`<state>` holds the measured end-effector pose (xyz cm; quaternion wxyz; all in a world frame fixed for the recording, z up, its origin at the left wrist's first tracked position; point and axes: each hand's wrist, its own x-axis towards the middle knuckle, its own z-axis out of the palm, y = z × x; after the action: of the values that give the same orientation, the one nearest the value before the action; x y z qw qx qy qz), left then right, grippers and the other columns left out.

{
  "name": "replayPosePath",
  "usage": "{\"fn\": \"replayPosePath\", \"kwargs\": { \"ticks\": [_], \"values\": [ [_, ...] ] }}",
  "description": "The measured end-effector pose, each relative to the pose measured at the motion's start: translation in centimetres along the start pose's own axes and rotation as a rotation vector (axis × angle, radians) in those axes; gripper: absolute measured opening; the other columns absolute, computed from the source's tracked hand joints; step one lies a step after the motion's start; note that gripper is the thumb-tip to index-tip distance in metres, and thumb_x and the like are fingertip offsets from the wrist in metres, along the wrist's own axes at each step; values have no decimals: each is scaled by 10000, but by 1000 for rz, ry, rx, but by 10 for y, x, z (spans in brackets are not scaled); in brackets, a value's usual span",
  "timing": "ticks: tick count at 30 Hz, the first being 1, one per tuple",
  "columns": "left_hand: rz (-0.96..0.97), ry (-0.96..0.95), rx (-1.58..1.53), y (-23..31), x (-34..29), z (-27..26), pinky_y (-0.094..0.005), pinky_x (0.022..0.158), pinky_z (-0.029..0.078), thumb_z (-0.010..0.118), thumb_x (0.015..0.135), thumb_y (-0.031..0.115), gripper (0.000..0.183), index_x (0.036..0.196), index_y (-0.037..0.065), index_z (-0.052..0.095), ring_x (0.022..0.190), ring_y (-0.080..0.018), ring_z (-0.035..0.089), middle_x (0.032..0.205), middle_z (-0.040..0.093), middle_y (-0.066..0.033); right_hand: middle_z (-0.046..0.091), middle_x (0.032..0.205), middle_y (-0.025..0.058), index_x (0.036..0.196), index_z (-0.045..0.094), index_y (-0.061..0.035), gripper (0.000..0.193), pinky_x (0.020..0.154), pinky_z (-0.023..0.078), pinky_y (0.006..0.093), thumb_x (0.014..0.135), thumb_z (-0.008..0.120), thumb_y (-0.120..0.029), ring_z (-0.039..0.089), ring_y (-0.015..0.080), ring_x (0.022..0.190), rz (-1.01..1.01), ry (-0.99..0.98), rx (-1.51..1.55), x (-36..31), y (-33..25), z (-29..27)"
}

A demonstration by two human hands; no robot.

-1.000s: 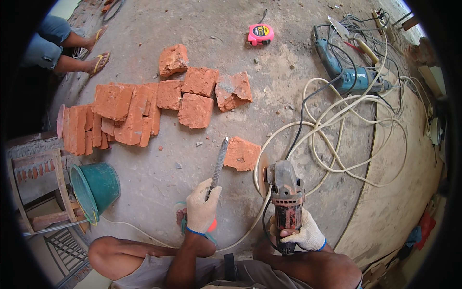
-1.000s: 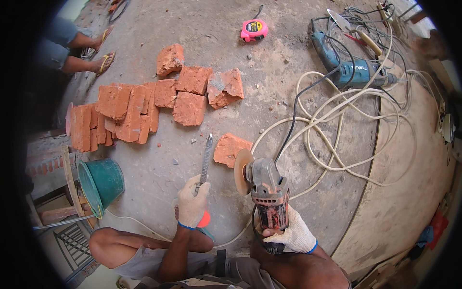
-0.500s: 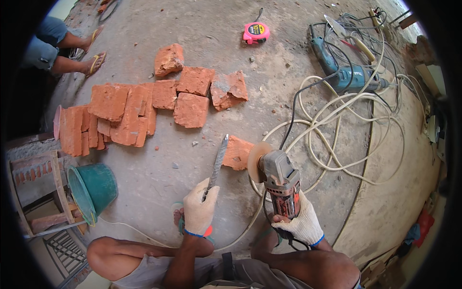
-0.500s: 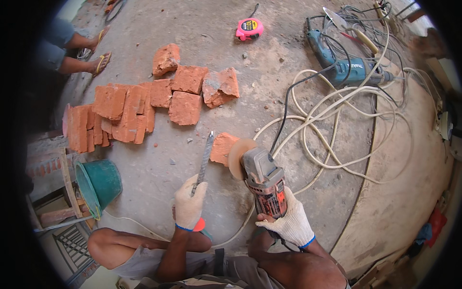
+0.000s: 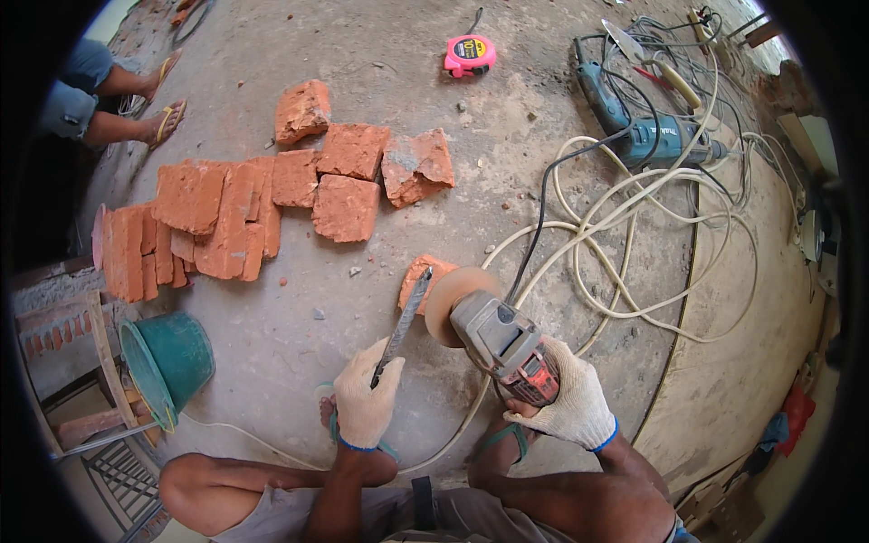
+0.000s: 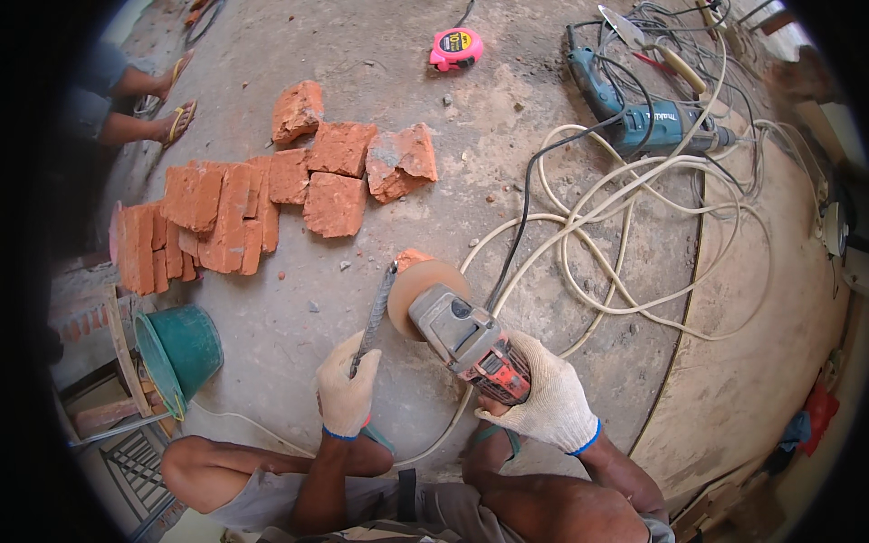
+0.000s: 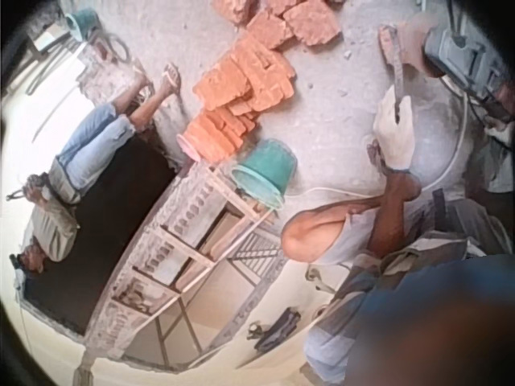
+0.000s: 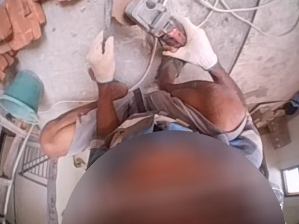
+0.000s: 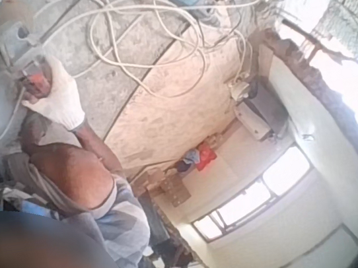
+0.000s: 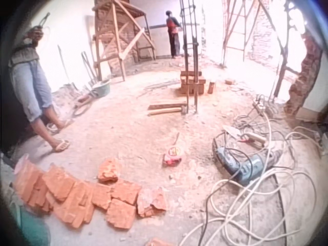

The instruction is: The person sits on the floor and uses an angle grinder to smooth a metal rod, producing sparks. After finishing, the person stands, walks to a bucket, and places the rod inside.

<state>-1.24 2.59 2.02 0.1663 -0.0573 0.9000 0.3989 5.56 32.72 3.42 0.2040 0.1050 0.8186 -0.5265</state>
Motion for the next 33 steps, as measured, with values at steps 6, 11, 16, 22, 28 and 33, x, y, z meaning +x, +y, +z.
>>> {"fn": "replayPosePath", "kwargs": {
  "ticks": [6, 11, 16, 22, 28, 33],
  "values": [
    [45, -10, 11, 0, 0, 1, -382, 901, 585, 770, 946, 58, 310, 1239, -44, 770, 989, -289, 778, 1100, 799, -195, 776, 1209, 227, 1501, 518, 29, 1047, 998, 606, 438, 703, 1030, -414, 784, 380, 1142, -10, -45, -38, 6, 1, 0],
    [96, -12, 26, -6, -1, 2, -376, 872, 587, 779, 937, 45, 300, 1224, -44, 772, 951, -279, 771, 1066, 794, -188, 771, 1222, 230, 1507, 517, 22, 1039, 994, 608, 442, 709, 1027, -405, 787, 378, 1136, -8, -56, -42, 7, 1, -1],
    [130, -37, 10, -10, -2, 1, -389, 841, 582, 782, 939, 36, 304, 1234, -36, 764, 909, -303, 750, 1028, 778, -181, 762, 1235, 222, 1503, 547, 17, 973, 976, 619, 426, 732, 992, -375, 789, 371, 1117, 8, -44, 17, 8, -3, -2],
    [129, -46, -16, -14, -1, 3, -383, 849, 588, 780, 936, 36, 310, 1231, -56, 760, 911, -294, 764, 1041, 787, -195, 764, 1255, 227, 1510, 539, 19, 984, 996, 613, 423, 730, 999, -365, 785, 361, 1150, 35, -62, 27, 9, -6, -5],
    [203, -32, 8, -14, -2, 3, -433, 849, 582, 758, 960, 30, 304, 1259, -23, 751, 937, -367, 744, 1037, 771, -200, 768, 1257, 222, 1520, 529, 20, 990, 1007, 609, 420, 734, 1001, -354, 784, 353, 1162, 30, -62, 35, 9, -6, -6],
    [181, -32, -5, -14, -1, 2, -435, 850, 584, 757, 959, 27, 297, 1253, -18, 755, 939, -369, 747, 1046, 772, -199, 768, 1259, 227, 1518, 529, 21, 992, 1010, 607, 423, 734, 1005, -355, 780, 361, 1174, 55, -54, 82, 10, -6, -6]
  ]
}}
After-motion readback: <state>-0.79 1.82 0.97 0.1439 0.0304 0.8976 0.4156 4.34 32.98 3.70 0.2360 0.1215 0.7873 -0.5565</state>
